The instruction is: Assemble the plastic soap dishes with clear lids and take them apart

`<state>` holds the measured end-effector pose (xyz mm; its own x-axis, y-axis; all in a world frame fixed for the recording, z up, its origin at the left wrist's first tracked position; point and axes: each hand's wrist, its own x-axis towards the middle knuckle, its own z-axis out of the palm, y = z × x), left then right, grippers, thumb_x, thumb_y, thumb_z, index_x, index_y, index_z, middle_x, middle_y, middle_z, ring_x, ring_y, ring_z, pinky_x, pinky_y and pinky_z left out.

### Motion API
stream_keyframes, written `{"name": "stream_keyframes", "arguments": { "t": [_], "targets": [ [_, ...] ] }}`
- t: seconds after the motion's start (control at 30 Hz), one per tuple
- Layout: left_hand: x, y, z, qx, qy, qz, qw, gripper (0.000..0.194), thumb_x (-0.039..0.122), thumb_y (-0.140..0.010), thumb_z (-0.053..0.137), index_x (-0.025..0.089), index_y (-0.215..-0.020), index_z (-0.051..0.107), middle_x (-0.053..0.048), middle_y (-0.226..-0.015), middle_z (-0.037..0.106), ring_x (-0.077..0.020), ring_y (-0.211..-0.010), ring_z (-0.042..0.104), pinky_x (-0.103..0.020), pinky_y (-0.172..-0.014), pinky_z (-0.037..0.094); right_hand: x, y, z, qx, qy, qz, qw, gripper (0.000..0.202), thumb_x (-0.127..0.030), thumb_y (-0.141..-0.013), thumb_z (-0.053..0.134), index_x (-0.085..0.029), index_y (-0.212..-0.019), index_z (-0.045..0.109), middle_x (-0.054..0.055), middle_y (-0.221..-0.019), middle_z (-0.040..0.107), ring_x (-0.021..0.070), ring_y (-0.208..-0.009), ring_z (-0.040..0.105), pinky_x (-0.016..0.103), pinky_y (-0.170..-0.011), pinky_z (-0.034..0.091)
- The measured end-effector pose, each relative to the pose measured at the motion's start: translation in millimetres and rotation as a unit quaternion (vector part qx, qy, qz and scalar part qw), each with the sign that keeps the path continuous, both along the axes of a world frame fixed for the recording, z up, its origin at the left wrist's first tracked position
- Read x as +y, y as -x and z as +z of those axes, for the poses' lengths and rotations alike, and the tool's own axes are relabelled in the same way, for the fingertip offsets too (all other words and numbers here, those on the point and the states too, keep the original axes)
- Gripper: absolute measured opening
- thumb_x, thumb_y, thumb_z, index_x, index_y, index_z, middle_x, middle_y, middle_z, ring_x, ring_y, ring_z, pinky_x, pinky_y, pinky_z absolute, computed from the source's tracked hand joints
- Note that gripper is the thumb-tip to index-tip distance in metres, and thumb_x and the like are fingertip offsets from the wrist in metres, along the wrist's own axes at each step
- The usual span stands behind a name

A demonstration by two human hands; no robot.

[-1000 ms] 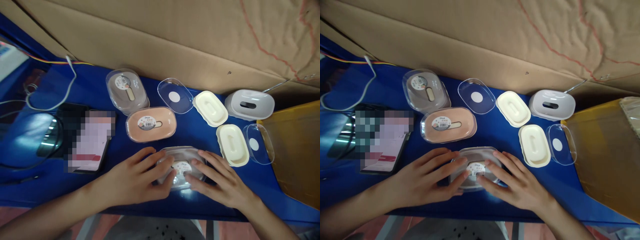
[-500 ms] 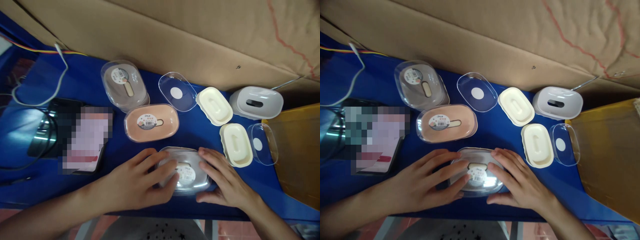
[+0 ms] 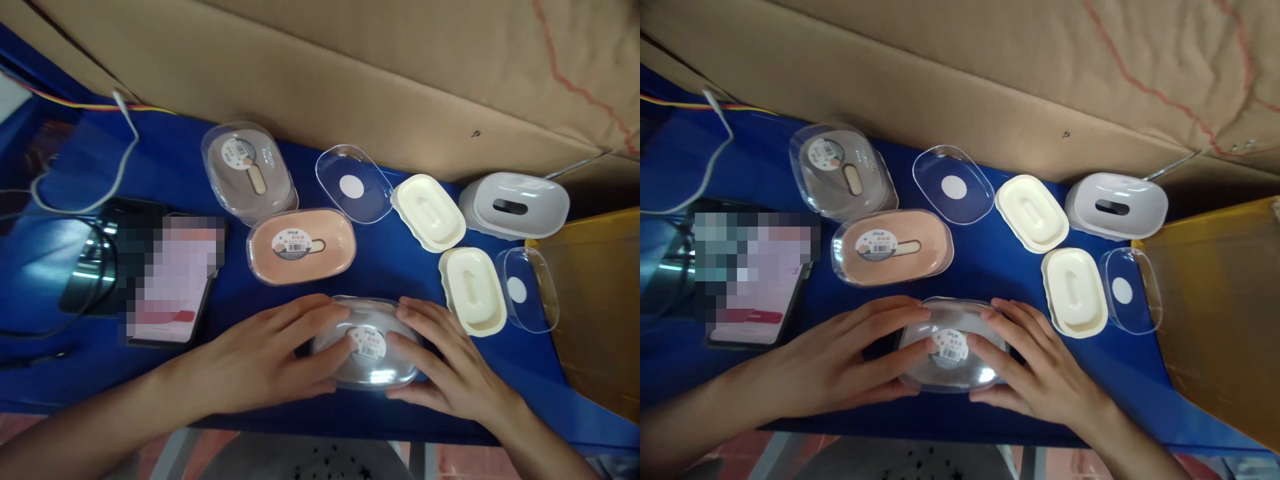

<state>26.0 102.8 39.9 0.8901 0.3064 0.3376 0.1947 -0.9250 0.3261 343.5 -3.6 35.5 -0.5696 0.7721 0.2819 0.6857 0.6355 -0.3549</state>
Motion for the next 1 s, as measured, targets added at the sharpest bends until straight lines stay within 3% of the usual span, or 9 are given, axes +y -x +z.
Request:
{"name": "stream_keyframes", "arguments": {
  "t": [0.27,0.67,1.0],
  "targets": [
    [-1.3,-2.5,2.2,0.005,-0.023,-0.015,1.000,0.034,0.029,-0.100,0.076,0.018,-0.131,0.069,-0.012,-0.132,0.072,-0.0281,-0.126,0.070,-0.040,-0.103,0.066,-1.3,-3.6,2.1,-0.035,-0.030,0.018,0.999,0.057,-0.056,-0.098,0.078,-0.020,-0.142,0.068,0.013,-0.145,0.063,0.0351,-0.143,0.055,0.055,-0.118,0.048],
    [-1.8,-0.9,-0.3,0.006,-0.011,-0.010,1.000,0.033,0.023,-0.099,0.076,0.019,-0.131,0.069,-0.012,-0.137,0.072,-0.0281,-0.133,0.068,-0.041,-0.110,0.064,-0.5,-3.7,-0.3,-0.036,-0.052,0.009,0.998,0.050,-0.044,-0.099,0.080,-0.017,-0.140,0.069,0.015,-0.142,0.069,0.0351,-0.143,0.059,0.053,-0.113,0.055],
    [1.1,-5.3,-0.4,-0.013,-0.048,-0.012,0.999,0.023,0.017,-0.099,0.072,0.021,-0.122,0.073,-0.010,-0.132,0.073,-0.0274,-0.124,0.072,-0.038,-0.100,0.067,1.4,-0.5,3.5,-0.033,-0.046,0.000,0.998,0.045,-0.041,-0.101,0.078,-0.018,-0.137,0.067,0.014,-0.135,0.070,0.0349,-0.138,0.063,0.053,-0.105,0.061]
  ]
}}
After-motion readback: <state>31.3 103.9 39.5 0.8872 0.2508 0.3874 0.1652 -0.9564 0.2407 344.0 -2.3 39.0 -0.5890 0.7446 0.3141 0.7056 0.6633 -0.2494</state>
